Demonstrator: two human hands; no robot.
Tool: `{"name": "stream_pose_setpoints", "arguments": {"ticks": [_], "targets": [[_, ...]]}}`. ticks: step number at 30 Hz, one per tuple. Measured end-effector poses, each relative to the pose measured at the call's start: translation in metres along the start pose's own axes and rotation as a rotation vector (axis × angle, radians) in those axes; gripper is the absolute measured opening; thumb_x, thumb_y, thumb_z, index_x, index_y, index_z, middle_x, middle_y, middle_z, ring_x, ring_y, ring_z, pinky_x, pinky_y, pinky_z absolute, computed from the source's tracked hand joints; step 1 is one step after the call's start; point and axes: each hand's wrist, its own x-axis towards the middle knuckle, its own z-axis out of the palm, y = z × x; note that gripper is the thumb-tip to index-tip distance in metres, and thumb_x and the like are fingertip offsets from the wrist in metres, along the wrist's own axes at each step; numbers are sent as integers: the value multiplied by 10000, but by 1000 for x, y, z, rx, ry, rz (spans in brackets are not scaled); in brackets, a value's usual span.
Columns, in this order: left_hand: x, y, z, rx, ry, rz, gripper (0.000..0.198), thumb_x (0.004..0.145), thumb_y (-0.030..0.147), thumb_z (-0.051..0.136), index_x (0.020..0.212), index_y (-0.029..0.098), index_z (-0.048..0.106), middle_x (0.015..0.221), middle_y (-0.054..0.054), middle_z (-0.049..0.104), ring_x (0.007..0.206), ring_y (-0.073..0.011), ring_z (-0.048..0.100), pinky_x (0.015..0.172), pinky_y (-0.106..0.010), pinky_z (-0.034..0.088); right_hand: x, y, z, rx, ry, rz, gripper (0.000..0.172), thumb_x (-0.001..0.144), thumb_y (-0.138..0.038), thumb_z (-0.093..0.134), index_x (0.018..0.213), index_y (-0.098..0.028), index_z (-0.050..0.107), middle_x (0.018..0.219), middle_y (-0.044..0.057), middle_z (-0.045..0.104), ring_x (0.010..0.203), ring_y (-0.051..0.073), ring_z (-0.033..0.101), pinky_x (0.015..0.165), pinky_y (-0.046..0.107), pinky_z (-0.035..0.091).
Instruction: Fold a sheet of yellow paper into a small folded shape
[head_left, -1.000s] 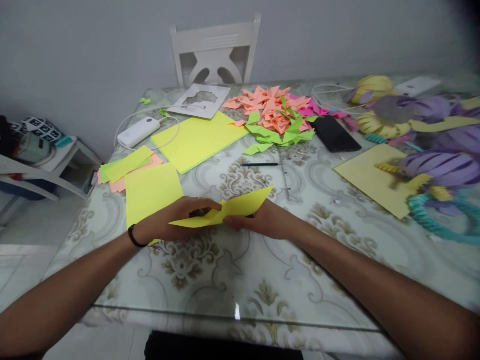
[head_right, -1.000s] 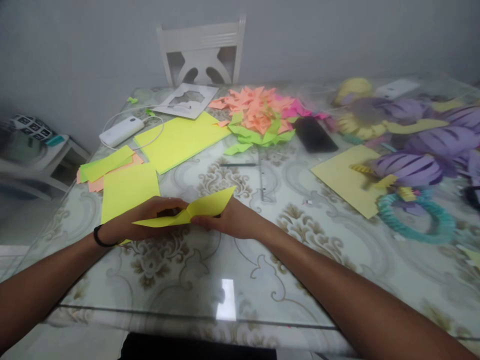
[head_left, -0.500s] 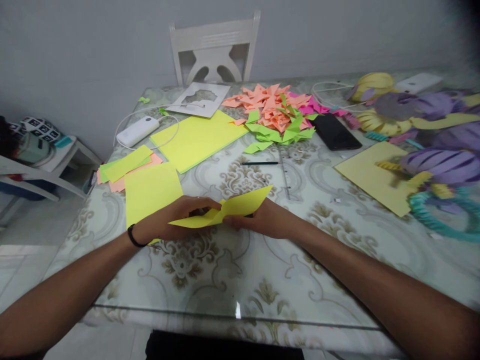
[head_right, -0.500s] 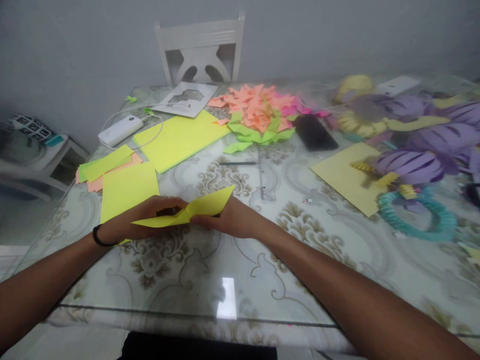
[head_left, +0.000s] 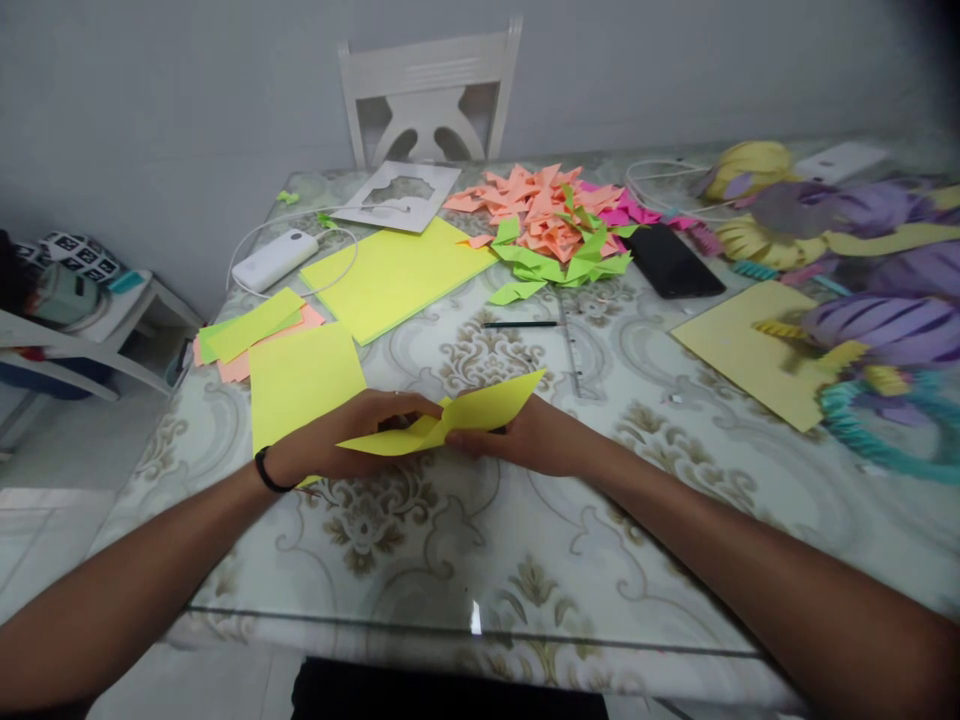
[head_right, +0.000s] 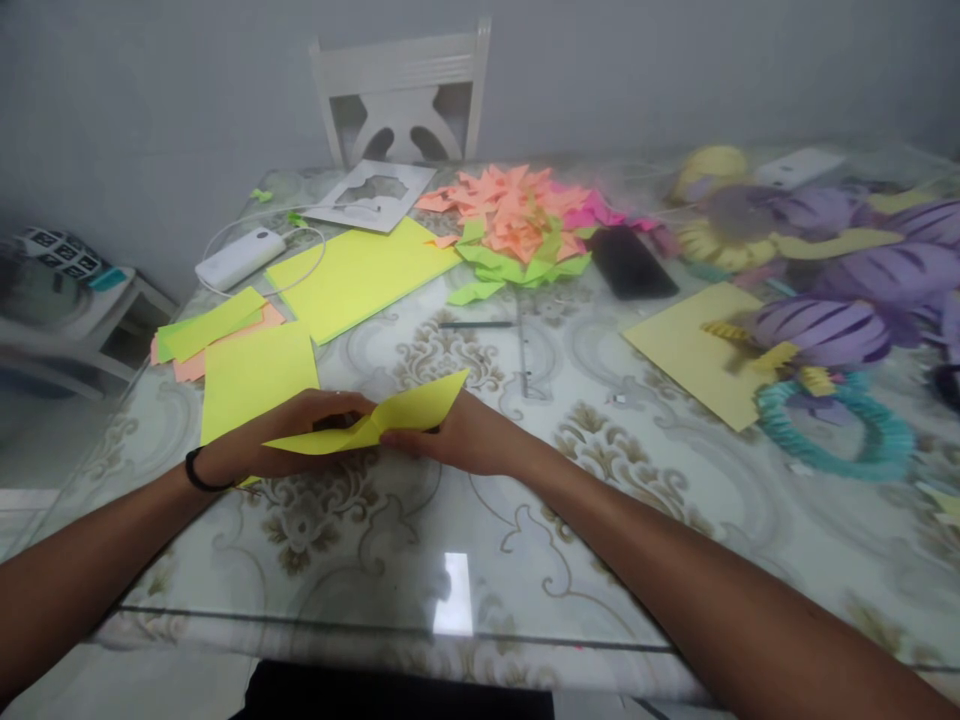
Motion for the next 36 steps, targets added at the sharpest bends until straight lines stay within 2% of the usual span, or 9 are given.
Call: {"name": "stream_pose_setpoints", "arguments": {"ticks": [5,11,17,25,36], "targets": [[-1,-2,0,-3,6,-10,444,897,198,683,1337,200,624,1181,-115,744,950,-230,708,805,-302,526,0,-3,0,-13,2,1,289,856,-461,725,961,-191,731,877,51,770,847,229,705,746,338,559],[-1,-2,0,-6,3,-12,459,897,208,690,1351,201,622,1179,-113,745,940,-226,705,796,-299,528,-1,-3,0,-6,-18,27,293,864,-481,715,927,-196,722,825,42,763,741,207,692,678,321,554],[-1,-1,-1,7,-4,3,464,910,218,684,1367,198,610,1199,-123,740,964,-233,707,814,-302,535,0,-2,0,-13,-4,8,285,860,-457,728,974,-196,732,852,47,769,844,233,712,725,332,564],[-1,-1,0,7,-1,-2,446,909,211,679,1351,196,617,1217,-122,732,984,-232,704,847,-305,535,-1,-4,0,-20,-9,30,274,863,-456,721,923,-188,722,837,44,764,764,209,694,708,326,551],[-1,-1,-1,3,4,4,474,901,213,691,1369,205,616,1206,-128,741,966,-243,714,808,-309,540,0,-1,0,-14,-26,26,272,871,-466,710,901,-196,711,802,39,748,728,199,676,672,319,550]]}}
